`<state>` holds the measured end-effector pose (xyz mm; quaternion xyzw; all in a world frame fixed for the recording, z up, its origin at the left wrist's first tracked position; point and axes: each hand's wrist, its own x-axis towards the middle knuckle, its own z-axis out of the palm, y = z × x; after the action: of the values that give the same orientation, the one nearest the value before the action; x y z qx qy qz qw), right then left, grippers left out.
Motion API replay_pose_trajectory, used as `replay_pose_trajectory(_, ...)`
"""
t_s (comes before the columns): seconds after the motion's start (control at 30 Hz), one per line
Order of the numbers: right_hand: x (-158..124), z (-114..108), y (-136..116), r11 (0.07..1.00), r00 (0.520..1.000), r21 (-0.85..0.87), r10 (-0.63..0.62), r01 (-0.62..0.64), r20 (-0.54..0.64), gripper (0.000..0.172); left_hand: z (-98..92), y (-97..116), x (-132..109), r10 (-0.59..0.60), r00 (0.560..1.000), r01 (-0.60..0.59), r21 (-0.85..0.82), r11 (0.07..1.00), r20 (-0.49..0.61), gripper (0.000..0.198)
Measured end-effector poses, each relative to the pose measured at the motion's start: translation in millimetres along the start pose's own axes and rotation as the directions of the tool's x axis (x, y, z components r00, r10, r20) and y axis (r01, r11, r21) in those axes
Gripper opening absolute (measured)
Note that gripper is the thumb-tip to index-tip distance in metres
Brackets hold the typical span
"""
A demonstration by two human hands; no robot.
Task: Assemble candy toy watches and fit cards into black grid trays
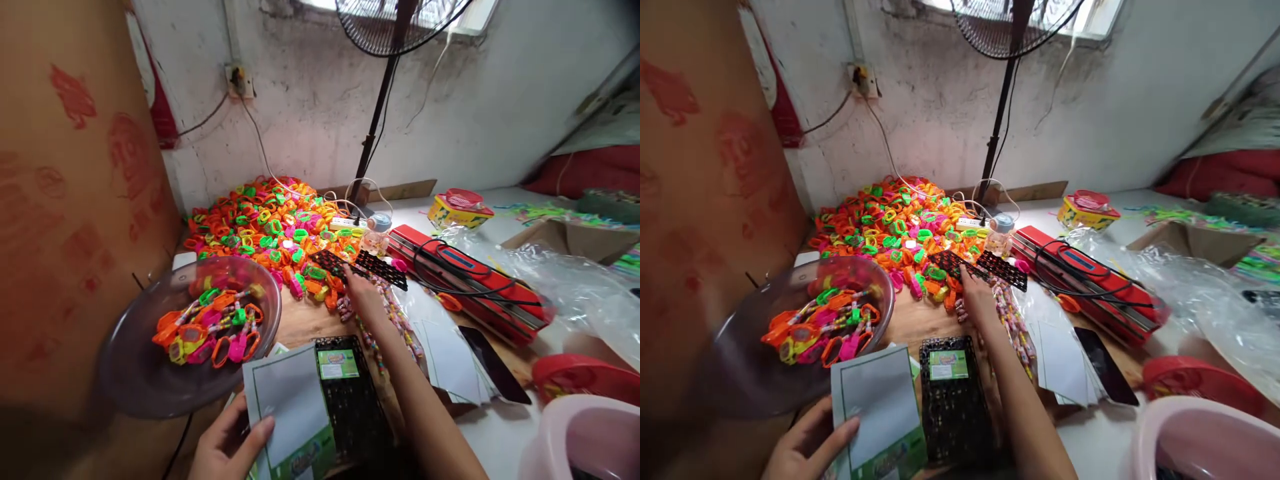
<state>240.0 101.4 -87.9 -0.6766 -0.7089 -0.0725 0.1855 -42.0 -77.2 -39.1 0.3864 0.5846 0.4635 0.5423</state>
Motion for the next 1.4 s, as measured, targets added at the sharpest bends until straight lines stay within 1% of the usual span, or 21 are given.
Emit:
replay_pose_trajectory(0.03, -15.8, -7.3, -0.2, 1.0, 0.997, 0.007, -0.018, 0.019, -0.072, 0.058, 0.8, 1.5, -1.1, -0.03, 1.0, 0.03, -0.05, 0.998, 0.004, 0.046)
replay_pose_trajectory(0.07, -37.3, -17.1, -3.8, 0.999, 0.983, 0.011, -0.042, 0.045, -0.179, 0.056, 0.6, 2.4, -2.2, -0.046, 0.999, 0.045, -0.093, 0.995, -0.01, 0.045)
replay_pose_trajectory(0.13, -90.0, -41.0, -21.7, 0.994, 0.893, 0.008, -0.097, 0.111, -0.439, 0.058, -1.9, 5.1, -3.3, -0.054, 0.994, 0.037, -0.176, 0.984, -0.093, 0.045)
replay_pose_trajectory(0.17, -117.5, -52.5, -35.4, 0.993, 0.859, -0.008, -0.109, 0.121, -0.501, 0.064, -3.4, 7.4, -2.7, -0.055, 0.988, 0.024, -0.211, 0.977, -0.142, 0.045)
replay_pose_trajectory(0.2, -143.5, -61.5, -51.3, 0.996, 0.857, -0.016, -0.085, 0.089, -0.508, 0.068, -4.8, 10.3, -1.0, -0.058, 0.982, 0.015, -0.234, 0.972, -0.178, 0.046)
replay_pose_trajectory(0.27, -187.0, -67.8, -84.7, 0.999, 0.916, 0.001, -0.035, 0.039, -0.399, 0.067, -6.3, 16.5, 5.3, -0.044, 0.975, -0.011, -0.244, 0.97, -0.219, 0.047)
replay_pose_trajectory(0.3, -203.0, -64.6, -99.7, 1.0, 0.945, 0.004, -0.023, 0.026, -0.327, 0.064, -6.2, 19.0, 9.7, -0.02, 0.973, -0.035, -0.233, 0.972, -0.23, 0.047)
replay_pose_trajectory(0.37, -222.3, -50.3, -121.2, 1.0, 0.979, -0.008, -0.03, 0.029, -0.2, 0.056, -4.3, 21.5, 19.4, 0.05, 0.972, -0.095, -0.191, 0.977, -0.228, 0.044)
replay_pose_trajectory(0.43, -226.5, -37.8, -129.6, 0.999, 0.993, 0.004, -0.043, 0.043, -0.114, 0.05, -0.5, 20.4, 28.6, 0.116, 0.974, -0.145, -0.144, 0.979, -0.194, 0.043)
replay_pose_trajectory(0.5, -220.3, -38.6, -127.8, 0.997, 0.997, 0.069, -0.029, 0.035, -0.078, 0.051, 4.1, 17.1, 35.2, 0.151, 0.977, -0.167, -0.103, 0.98, -0.148, 0.042)
replay_pose_trajectory(0.57, -208.5, -53.9, -121.7, 0.987, 0.994, 0.158, -0.003, 0.02, -0.112, 0.051, 8.9, 13.4, 38.2, 0.167, 0.98, -0.174, -0.07, 0.982, -0.105, 0.042)
replay_pose_trajectory(0.63, -195.0, -75.7, -116.9, 0.973, 0.978, 0.227, 0.003, 0.045, -0.207, 0.05, 13.9, 10.7, 37.8, 0.16, 0.985, -0.164, -0.055, 0.985, -0.067, 0.042)
replay_pose_trajectory(0.7, -182.1, -93.0, -116.7, 0.944, 0.954, 0.291, -0.069, 0.158, -0.293, 0.054, 19.1, 9.2, 34.9, 0.137, 0.99, -0.138, -0.059, 0.989, -0.023, 0.042)
replay_pose_trajectory(0.77, -171.1, -99.0, -120.5, 0.875, 0.921, 0.348, -0.23, 0.338, -0.315, 0.053, 23.9, 8.5, 31.0, 0.116, 0.993, -0.114, -0.065, 0.991, 0.029, 0.041)
replay_pose_trajectory(0.83, -162.5, -94.0, -125.1, 0.769, 0.86, 0.388, -0.421, 0.507, -0.29, 0.047, 27.4, 7.5, 27.7, 0.089, 0.993, -0.084, -0.064, 0.994, 0.083, 0.039)
replay_pose_trajectory(0.9, -156.7, -84.1, -127.4, 0.705, 0.812, 0.404, -0.516, 0.583, -0.271, 0.043, 28.8, 5.5, 26.2, 0.037, 0.991, -0.029, -0.065, 0.997, 0.125, 0.039)
replay_pose_trajectory(1.0, -154.8, -74.5, -125.9, 0.67, 0.786, 0.412, -0.535, 0.618, -0.309, 0.043, 27.8, 1.7, 27.0, -0.039, 0.98, 0.053, -0.068, 0.996, 0.195, 0.039)
replay_pose_trajectory(1.1, -162.4, -74.3, -120.3, 0.613, 0.735, 0.406, -0.576, 0.678, -0.357, 0.046, 25.7, 0.8, 27.0, -0.056, 0.965, 0.078, -0.076, 0.994, 0.257, 0.037)
replay_pose_trajectory(1.2, -175.9, -70.9, -110.2, 0.565, 0.69, 0.397, -0.594, 0.723, -0.412, 0.051, 25.8, 2.5, 21.5, -0.077, 0.959, 0.101, -0.077, 0.992, 0.272, 0.037)
replay_pose_trajectory(1.27, -183.3, -62.7, -103.5, 0.529, 0.665, 0.403, -0.592, 0.747, -0.455, 0.052, 27.9, 1.6, 16.3, -0.089, 0.958, 0.115, -0.082, 0.99, 0.272, 0.039)
replay_pose_trajectory(1.4, -190.7, -46.4, -104.1, 0.523, 0.665, 0.416, -0.515, 0.744, -0.541, 0.054, 30.7, -6.9, 12.9, -0.069, 0.96, 0.099, -0.098, 0.99, 0.27, 0.04)
